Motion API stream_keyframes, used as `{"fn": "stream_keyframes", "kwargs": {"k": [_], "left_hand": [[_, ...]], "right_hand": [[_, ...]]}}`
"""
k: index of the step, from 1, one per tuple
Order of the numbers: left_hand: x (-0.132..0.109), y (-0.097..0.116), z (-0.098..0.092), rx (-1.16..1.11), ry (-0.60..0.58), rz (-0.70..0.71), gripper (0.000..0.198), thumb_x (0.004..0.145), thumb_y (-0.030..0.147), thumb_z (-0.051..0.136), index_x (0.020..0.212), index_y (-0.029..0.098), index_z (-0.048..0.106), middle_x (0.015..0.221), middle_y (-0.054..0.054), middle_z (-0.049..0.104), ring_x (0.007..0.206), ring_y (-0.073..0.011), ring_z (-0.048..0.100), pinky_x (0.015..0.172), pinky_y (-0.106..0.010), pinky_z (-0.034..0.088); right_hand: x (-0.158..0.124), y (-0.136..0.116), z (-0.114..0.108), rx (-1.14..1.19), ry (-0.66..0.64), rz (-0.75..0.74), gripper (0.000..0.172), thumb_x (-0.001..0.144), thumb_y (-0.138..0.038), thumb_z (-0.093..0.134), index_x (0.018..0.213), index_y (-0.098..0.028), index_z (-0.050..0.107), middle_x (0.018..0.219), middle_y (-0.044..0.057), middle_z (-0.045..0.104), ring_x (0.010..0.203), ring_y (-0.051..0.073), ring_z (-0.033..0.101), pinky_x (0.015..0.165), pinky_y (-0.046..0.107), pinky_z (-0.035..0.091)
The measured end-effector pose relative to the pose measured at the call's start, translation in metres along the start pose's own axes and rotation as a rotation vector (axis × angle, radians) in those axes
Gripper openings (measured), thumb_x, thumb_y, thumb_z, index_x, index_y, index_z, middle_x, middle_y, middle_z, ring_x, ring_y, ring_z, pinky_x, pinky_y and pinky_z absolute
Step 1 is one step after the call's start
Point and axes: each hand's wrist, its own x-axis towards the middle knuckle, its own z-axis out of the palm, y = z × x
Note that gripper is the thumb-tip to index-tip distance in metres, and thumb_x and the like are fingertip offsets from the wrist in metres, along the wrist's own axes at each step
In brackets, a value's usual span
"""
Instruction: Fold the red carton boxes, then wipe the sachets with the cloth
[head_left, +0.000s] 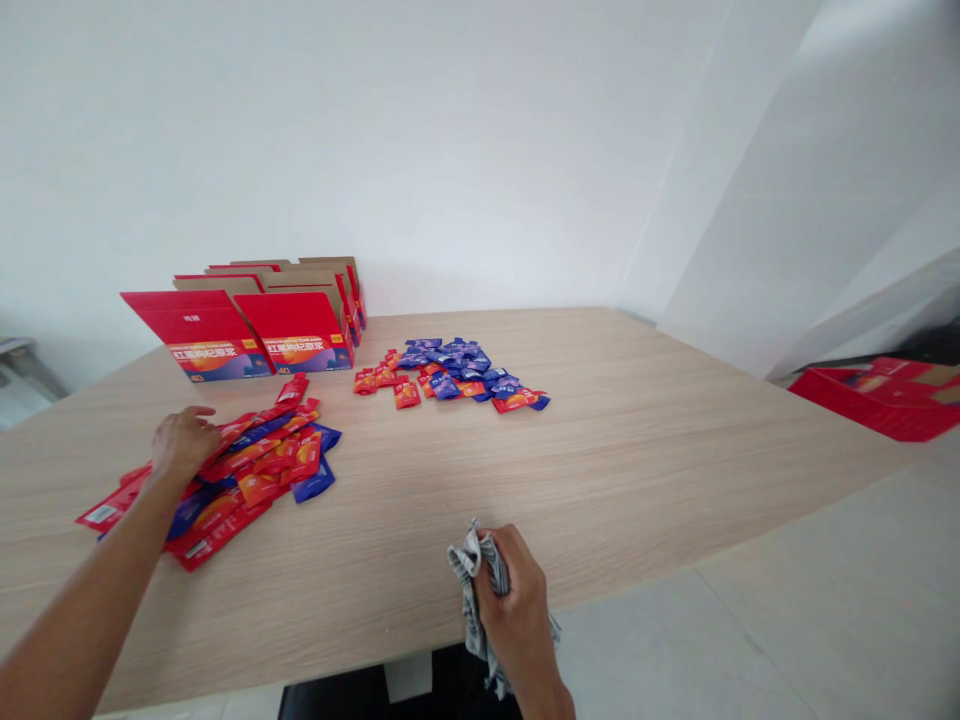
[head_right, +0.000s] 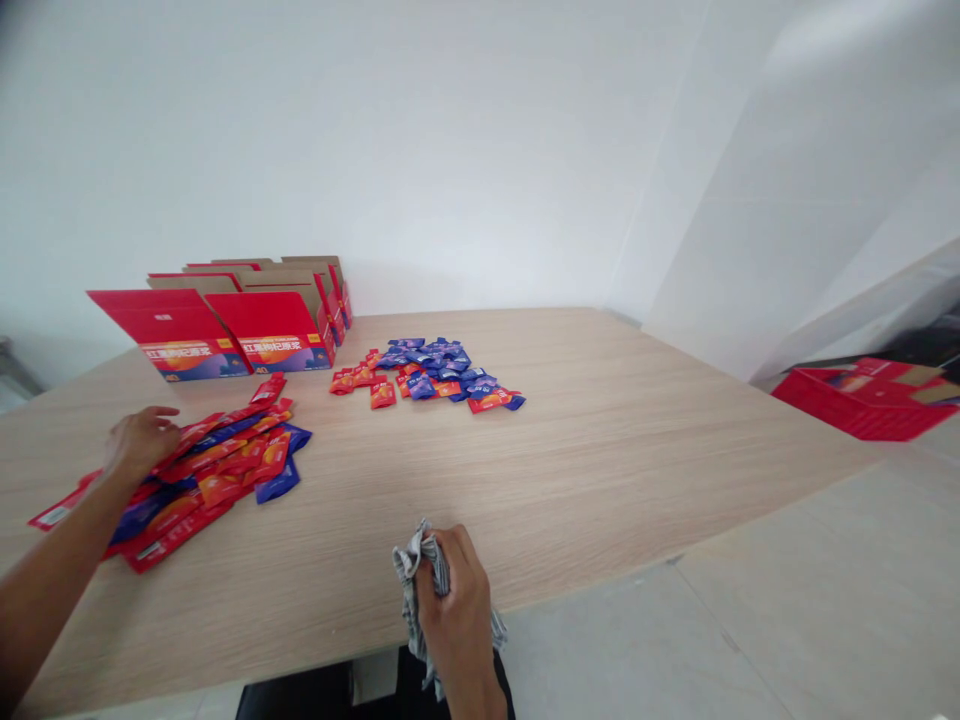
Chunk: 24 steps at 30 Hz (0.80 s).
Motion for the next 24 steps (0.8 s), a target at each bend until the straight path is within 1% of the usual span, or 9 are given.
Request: {"fn": "stream_keyframes", "kwargs": {"k": [2,4,6,8,10,14,19,21,24], "left_hand": [[-0.002,0.005,0.004,-0.027,0.001,0.064,0.017,0.092,0.003,0.068,0.089,0.018,0.064,0.082,0.002,0.061,0.109,-0.025,0.067,0.113,-0.047,0.048],[-0.006,0.014,0.014,-0.051,-0.045,0.143,0.006,0.097,0.011,0.07,0.101,0.016,0.069,0.097,-0.001,0.069,0.106,-0.0239,0.069,0.107,-0.047,0.053],[-0.014,0.03,0.032,-0.077,-0.143,0.231,0.015,0.102,0.027,0.074,0.112,0.016,0.072,0.113,-0.005,0.073,0.105,-0.0242,0.072,0.098,-0.046,0.059],[-0.026,0.051,0.058,-0.101,-0.258,0.31,0.024,0.103,0.035,0.074,0.116,0.015,0.073,0.117,-0.006,0.075,0.104,-0.0244,0.074,0.093,-0.045,0.063],[-0.041,0.078,0.091,-0.115,-0.364,0.382,0.025,0.104,0.035,0.074,0.12,0.016,0.073,0.118,-0.008,0.076,0.103,-0.0231,0.075,0.091,-0.044,0.065],[-0.072,0.14,0.161,-0.121,-0.474,0.487,0.031,0.104,0.037,0.073,0.128,0.017,0.071,0.128,-0.01,0.074,0.111,-0.0254,0.074,0.096,-0.048,0.064],[-0.093,0.213,0.228,-0.1,-0.473,0.471,0.038,0.105,0.038,0.07,0.138,0.018,0.068,0.141,-0.012,0.069,0.121,-0.0283,0.071,0.102,-0.051,0.062],[-0.097,0.235,0.246,-0.071,-0.449,0.42,0.042,0.105,0.039,0.071,0.141,0.018,0.066,0.146,-0.013,0.067,0.125,-0.03,0.07,0.105,-0.054,0.061],[-0.103,0.257,0.264,-0.014,-0.417,0.326,0.049,0.103,0.04,0.074,0.146,0.02,0.063,0.152,-0.014,0.063,0.132,-0.0335,0.066,0.109,-0.059,0.058]], "right_hand": [[0.001,0.001,-0.001,0.0,-0.005,0.019,0.018,0.104,-0.02,0.057,0.092,-0.024,0.071,0.084,0.0,0.068,0.076,0.017,0.07,0.071,0.026,0.055],[0.004,0.004,-0.003,-0.003,-0.008,0.019,0.017,0.103,-0.02,0.058,0.093,-0.024,0.072,0.085,0.0,0.068,0.077,0.017,0.07,0.071,0.026,0.055],[0.007,0.007,-0.006,-0.009,-0.001,0.015,0.016,0.102,-0.02,0.059,0.095,-0.023,0.073,0.086,0.0,0.069,0.078,0.017,0.071,0.072,0.026,0.055],[0.012,0.013,-0.01,-0.021,0.014,0.027,0.015,0.102,-0.02,0.06,0.096,-0.023,0.073,0.087,0.0,0.069,0.081,0.018,0.071,0.075,0.027,0.055],[0.019,0.02,-0.013,-0.044,0.04,0.056,0.015,0.102,-0.02,0.059,0.098,-0.023,0.074,0.089,0.001,0.069,0.083,0.019,0.071,0.078,0.028,0.054],[0.031,0.037,-0.016,-0.09,0.068,0.086,0.017,0.101,-0.02,0.059,0.093,-0.022,0.073,0.087,0.001,0.07,0.082,0.019,0.07,0.077,0.029,0.053],[0.034,0.046,-0.012,-0.129,0.036,0.097,0.019,0.1,-0.017,0.055,0.094,-0.021,0.073,0.09,0.002,0.07,0.084,0.019,0.071,0.078,0.029,0.053],[0.032,0.047,-0.01,-0.142,0.015,0.108,0.02,0.099,-0.015,0.054,0.096,-0.022,0.073,0.092,0.002,0.07,0.087,0.02,0.071,0.081,0.029,0.053],[0.028,0.049,-0.008,-0.14,0.009,0.115,0.022,0.098,-0.013,0.055,0.1,-0.023,0.074,0.094,0.002,0.07,0.088,0.02,0.071,0.083,0.029,0.053]]}}
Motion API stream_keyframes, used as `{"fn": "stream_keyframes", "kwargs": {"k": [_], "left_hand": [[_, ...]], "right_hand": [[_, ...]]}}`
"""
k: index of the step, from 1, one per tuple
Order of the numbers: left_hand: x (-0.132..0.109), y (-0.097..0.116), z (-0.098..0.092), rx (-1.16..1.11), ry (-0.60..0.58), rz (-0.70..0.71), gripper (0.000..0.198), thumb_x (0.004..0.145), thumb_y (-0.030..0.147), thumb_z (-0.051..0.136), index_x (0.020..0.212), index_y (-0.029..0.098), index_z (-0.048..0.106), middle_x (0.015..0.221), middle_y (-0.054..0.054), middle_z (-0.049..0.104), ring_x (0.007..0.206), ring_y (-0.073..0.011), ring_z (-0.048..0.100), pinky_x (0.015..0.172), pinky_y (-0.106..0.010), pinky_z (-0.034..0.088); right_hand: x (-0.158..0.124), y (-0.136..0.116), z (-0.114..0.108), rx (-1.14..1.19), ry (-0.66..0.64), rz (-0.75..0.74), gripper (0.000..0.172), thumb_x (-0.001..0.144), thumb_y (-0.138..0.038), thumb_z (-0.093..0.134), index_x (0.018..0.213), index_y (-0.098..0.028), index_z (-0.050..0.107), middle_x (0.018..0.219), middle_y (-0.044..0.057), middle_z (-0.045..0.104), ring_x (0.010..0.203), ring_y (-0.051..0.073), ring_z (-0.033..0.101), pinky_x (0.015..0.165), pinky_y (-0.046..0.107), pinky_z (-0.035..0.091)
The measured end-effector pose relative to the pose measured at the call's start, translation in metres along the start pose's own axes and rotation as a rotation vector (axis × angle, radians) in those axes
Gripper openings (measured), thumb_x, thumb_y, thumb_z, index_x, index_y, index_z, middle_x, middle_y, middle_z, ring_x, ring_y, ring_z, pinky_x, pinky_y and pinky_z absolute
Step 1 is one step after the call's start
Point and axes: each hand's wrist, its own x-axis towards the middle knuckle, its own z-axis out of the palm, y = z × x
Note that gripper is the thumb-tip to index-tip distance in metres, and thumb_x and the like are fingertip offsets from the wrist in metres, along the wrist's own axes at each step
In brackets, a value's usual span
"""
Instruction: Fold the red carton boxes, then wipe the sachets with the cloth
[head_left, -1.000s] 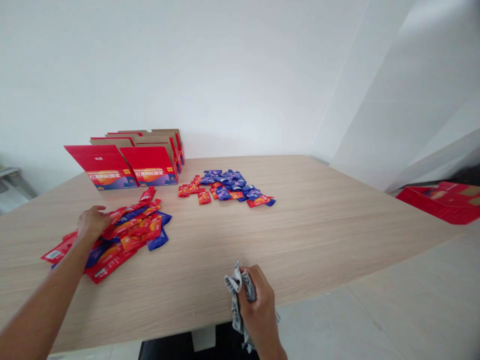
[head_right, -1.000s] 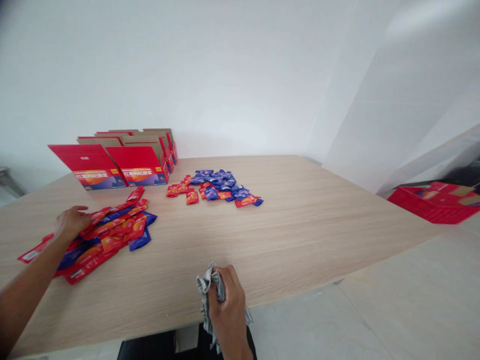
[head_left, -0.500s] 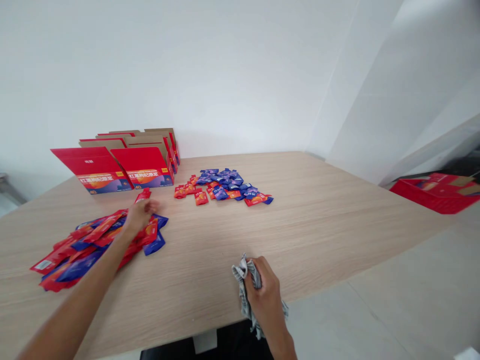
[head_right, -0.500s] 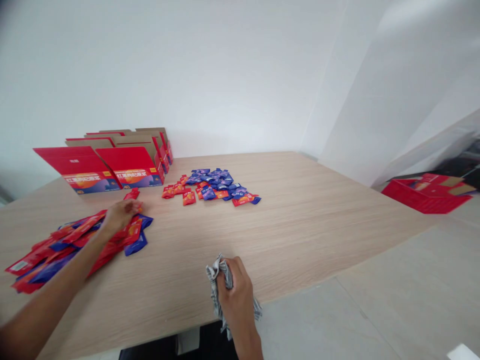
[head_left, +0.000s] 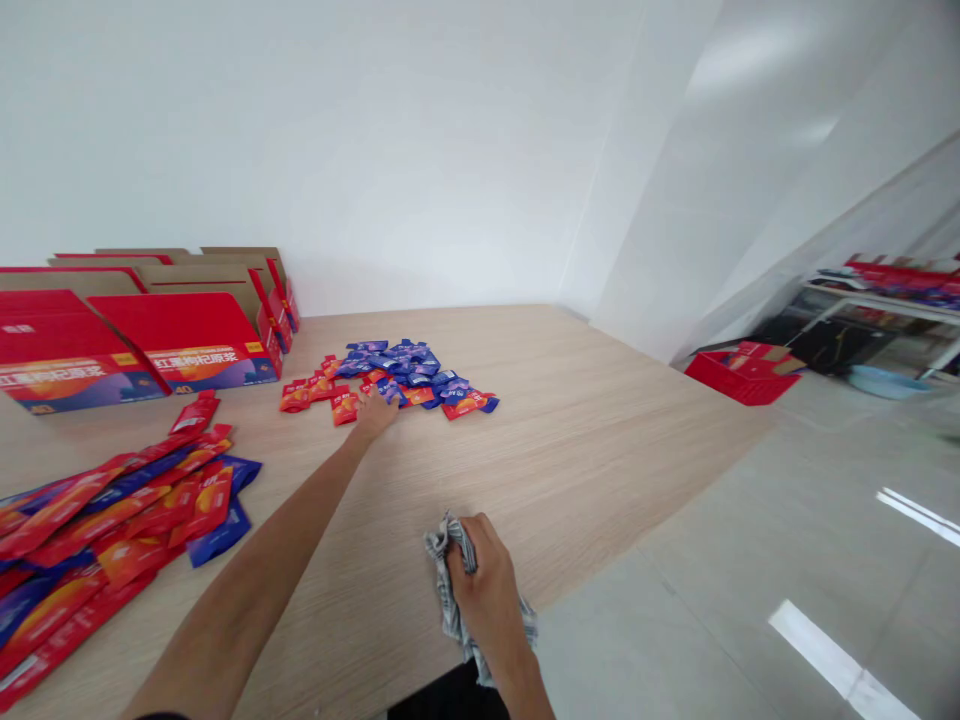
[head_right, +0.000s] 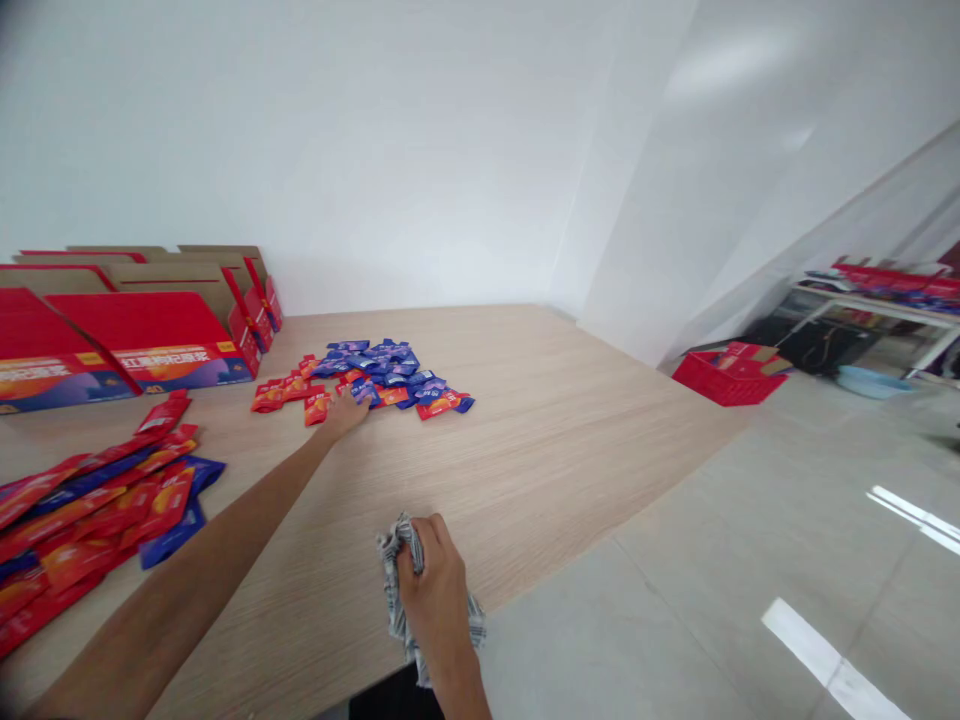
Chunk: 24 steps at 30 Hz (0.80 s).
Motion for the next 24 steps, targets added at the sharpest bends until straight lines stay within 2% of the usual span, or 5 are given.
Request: {"fn": "stream_keyframes", "kwargs": {"k": [5,13,20,24], "left_hand": [[0.003,0.015,0.013,0.055,-0.005,-0.089,0.054,0.102,0.044,0.074,0.15,0.022,0.061,0.16,-0.015,0.057,0.141,-0.0365,0.06,0.115,-0.063,0.052],[0.004,0.016,0.01,0.078,-0.06,-0.073,0.052,0.102,0.04,0.075,0.148,0.021,0.062,0.158,-0.015,0.059,0.138,-0.0355,0.062,0.113,-0.062,0.054],[-0.011,0.017,0.007,-0.017,-0.07,-0.082,0.05,0.103,0.042,0.073,0.147,0.02,0.063,0.154,-0.015,0.062,0.134,-0.0342,0.065,0.11,-0.06,0.056],[-0.024,0.015,0.001,-0.094,-0.088,-0.004,0.048,0.103,0.041,0.073,0.145,0.02,0.064,0.15,-0.014,0.064,0.13,-0.0327,0.067,0.107,-0.058,0.059]], "right_hand": [[-0.005,0.006,0.003,-0.03,0.008,-0.007,0.027,0.097,-0.011,0.054,0.108,-0.025,0.074,0.098,0.002,0.069,0.09,0.021,0.071,0.084,0.03,0.052],[-0.007,0.006,0.004,-0.095,0.016,-0.013,0.025,0.097,-0.012,0.055,0.109,-0.025,0.073,0.099,0.003,0.069,0.093,0.023,0.071,0.087,0.032,0.054],[-0.005,0.004,0.001,-0.117,-0.022,-0.004,0.025,0.097,-0.012,0.054,0.106,-0.026,0.074,0.097,0.002,0.069,0.091,0.023,0.072,0.084,0.032,0.054],[-0.005,0.005,0.002,-0.14,-0.026,-0.008,0.024,0.099,-0.015,0.052,0.106,-0.024,0.073,0.097,0.003,0.069,0.091,0.024,0.073,0.085,0.034,0.055]]}}
